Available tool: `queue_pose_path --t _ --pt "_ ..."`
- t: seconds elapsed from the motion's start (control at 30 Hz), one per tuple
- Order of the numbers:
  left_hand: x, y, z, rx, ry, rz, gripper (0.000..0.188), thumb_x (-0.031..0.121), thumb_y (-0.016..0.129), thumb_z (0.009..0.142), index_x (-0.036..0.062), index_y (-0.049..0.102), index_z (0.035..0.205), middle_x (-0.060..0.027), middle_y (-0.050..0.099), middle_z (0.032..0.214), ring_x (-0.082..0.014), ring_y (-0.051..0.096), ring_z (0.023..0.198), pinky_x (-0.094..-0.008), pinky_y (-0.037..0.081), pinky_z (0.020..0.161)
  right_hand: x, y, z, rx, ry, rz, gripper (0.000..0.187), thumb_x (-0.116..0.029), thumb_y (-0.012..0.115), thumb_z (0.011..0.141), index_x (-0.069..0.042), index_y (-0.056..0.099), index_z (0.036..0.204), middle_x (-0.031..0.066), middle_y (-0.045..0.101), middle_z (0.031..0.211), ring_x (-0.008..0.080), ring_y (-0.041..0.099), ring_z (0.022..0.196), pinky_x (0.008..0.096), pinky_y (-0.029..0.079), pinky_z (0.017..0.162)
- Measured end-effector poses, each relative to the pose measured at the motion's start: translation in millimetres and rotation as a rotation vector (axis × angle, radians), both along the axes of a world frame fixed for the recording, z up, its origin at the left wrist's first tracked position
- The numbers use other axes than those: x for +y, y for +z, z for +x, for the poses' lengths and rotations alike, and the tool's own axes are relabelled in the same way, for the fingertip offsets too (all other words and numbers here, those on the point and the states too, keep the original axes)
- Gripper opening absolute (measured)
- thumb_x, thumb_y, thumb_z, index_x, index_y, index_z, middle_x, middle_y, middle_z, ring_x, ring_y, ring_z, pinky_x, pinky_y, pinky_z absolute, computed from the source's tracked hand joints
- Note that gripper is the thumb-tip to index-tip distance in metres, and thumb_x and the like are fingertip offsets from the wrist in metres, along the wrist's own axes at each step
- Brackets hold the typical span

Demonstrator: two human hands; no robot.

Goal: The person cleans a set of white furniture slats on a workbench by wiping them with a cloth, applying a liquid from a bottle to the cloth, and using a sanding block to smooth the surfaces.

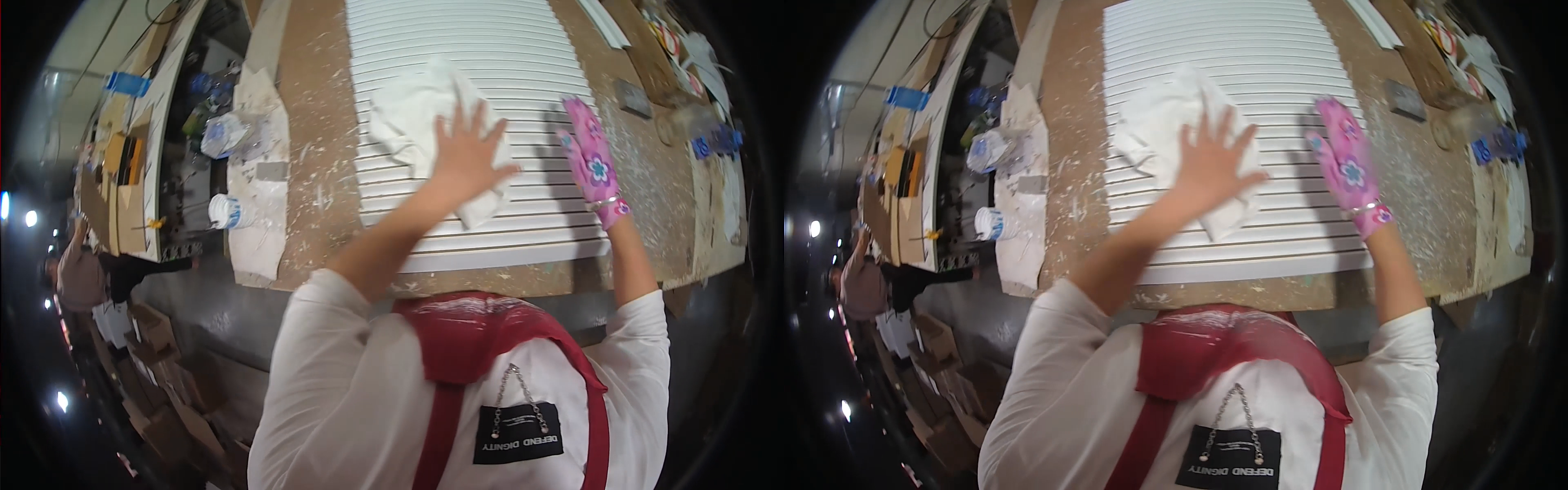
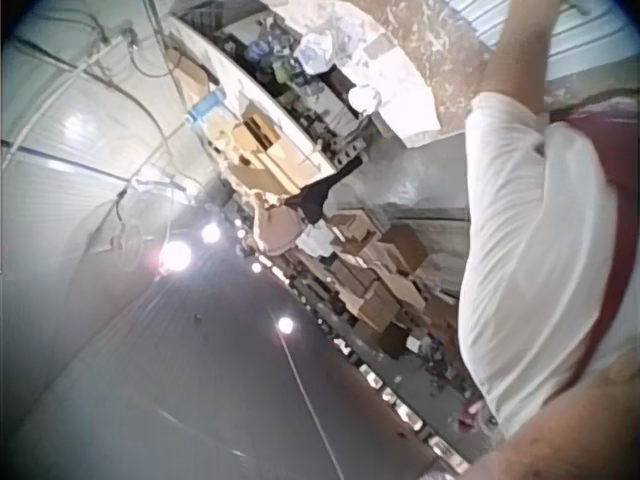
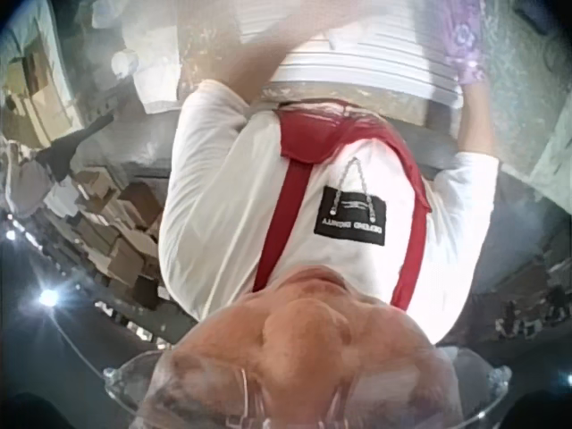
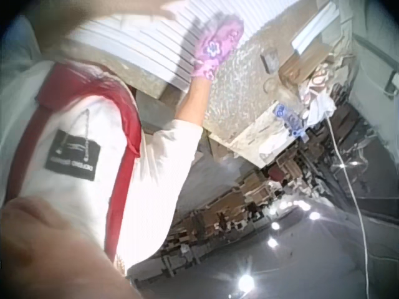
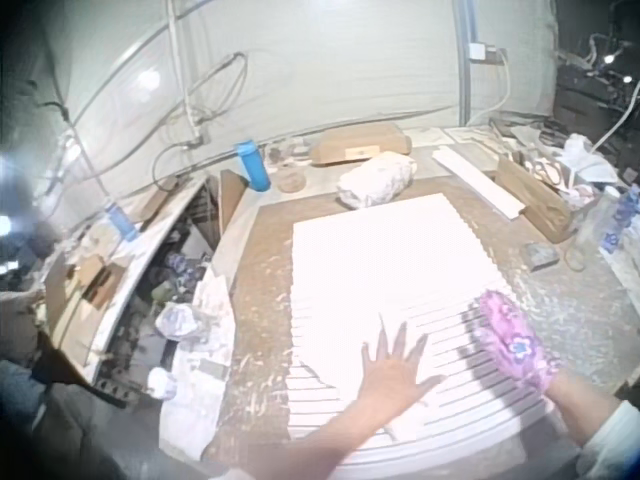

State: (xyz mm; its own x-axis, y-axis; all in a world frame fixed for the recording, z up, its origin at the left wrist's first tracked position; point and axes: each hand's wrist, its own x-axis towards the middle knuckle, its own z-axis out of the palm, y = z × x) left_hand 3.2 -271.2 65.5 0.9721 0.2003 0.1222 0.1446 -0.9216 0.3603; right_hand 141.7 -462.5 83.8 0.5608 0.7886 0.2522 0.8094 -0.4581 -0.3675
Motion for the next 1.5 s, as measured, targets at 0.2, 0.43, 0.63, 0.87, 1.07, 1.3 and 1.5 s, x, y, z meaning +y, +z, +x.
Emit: queue_pose_path --t 0.2,0.43,0.63,0.87,1.07,1.3,1.5 --pt "47 -16 -34 -0.082 -0.017 0.104 0.062 0.037 0.056 0.088 0.0085 0.039 0.141 -0.0136 0.032 0.15 -0.0283 0.031 0.137 -0.049 0.024 0.111 -18 -19 -9 -0.242 -0.055 -0.225 0.056 -0.036 0.052 0.092 -0.004 0.041 0.137 0.0221 0.041 0.14 0.0396 0.038 0.129 0.0467 0.029 0.109" --pt "160 8 -64 -0.483 0.355 -0.161 0.035 0.01 0.037 0.092 0.0024 0.059 0.118 -0.0185 0.061 0.115 -0.0331 0.059 0.103 -0.039 0.047 0.091 -10 -15 -6 -0.237 -0.085 -0.208 0.055 -0.036 0.052 0.091 -0.004 0.043 0.135 0.021 0.044 0.138 0.0393 0.038 0.129 0.047 0.03 0.107" --pt "-15 1 -4 -0.359 -0.305 0.095 0.049 0.037 0.054 0.091 0.0134 0.05 0.134 -0.0101 0.055 0.131 -0.0322 0.048 0.119 -0.0477 0.033 0.103 -15 -19 -8 -0.279 -0.086 -0.23 0.055 -0.035 0.053 0.09 -0.004 0.044 0.134 0.0198 0.043 0.139 0.0382 0.038 0.129 0.0467 0.03 0.108" --pt "162 -20 -93 -0.189 0.247 0.038 0.035 0.023 0.054 0.088 0.0054 0.061 0.117 -0.0113 0.059 0.122 -0.0285 0.054 0.114 -0.0418 0.04 0.099 -10 -10 -14 -0.213 -0.088 -0.211 0.057 -0.035 0.056 0.089 -0.004 0.044 0.135 0.021 0.043 0.139 0.039 0.04 0.128 0.0478 0.032 0.107" --pt "84 44 26 -0.556 -0.003 -0.025 0.031 0.012 0.056 0.083 0.0035 0.061 0.112 -0.0187 0.063 0.109 -0.0315 0.061 0.101 -0.0407 0.048 0.089 11 1 33 -0.375 -0.102 -0.123 0.058 -0.035 0.058 0.088 -0.006 0.043 0.137 0.0206 0.041 0.141 0.0388 0.038 0.129 0.0483 0.029 0.108" --pt "57 -28 50 -0.1 0.007 0.141 0.058 0.046 0.056 0.086 0.0198 0.047 0.137 -0.0039 0.039 0.145 -0.0343 0.032 0.135 -0.0582 0.021 0.109 20 -25 66 -0.33 -0.034 -0.152 0.054 -0.036 0.051 0.092 -0.006 0.043 0.136 0.0201 0.046 0.136 0.0376 0.044 0.123 0.0466 0.034 0.104" --pt "212 -2 -20 -0.248 0.552 -0.261 0.036 0.013 0.046 0.093 -0.0049 0.055 0.123 -0.0208 0.049 0.134 -0.032 0.049 0.123 -0.0404 0.041 0.102 21 -23 65 -0.285 -0.13 -0.223 0.055 -0.039 0.051 0.092 -0.005 0.045 0.135 0.016 0.043 0.141 0.0347 0.038 0.131 0.047 0.027 0.11"
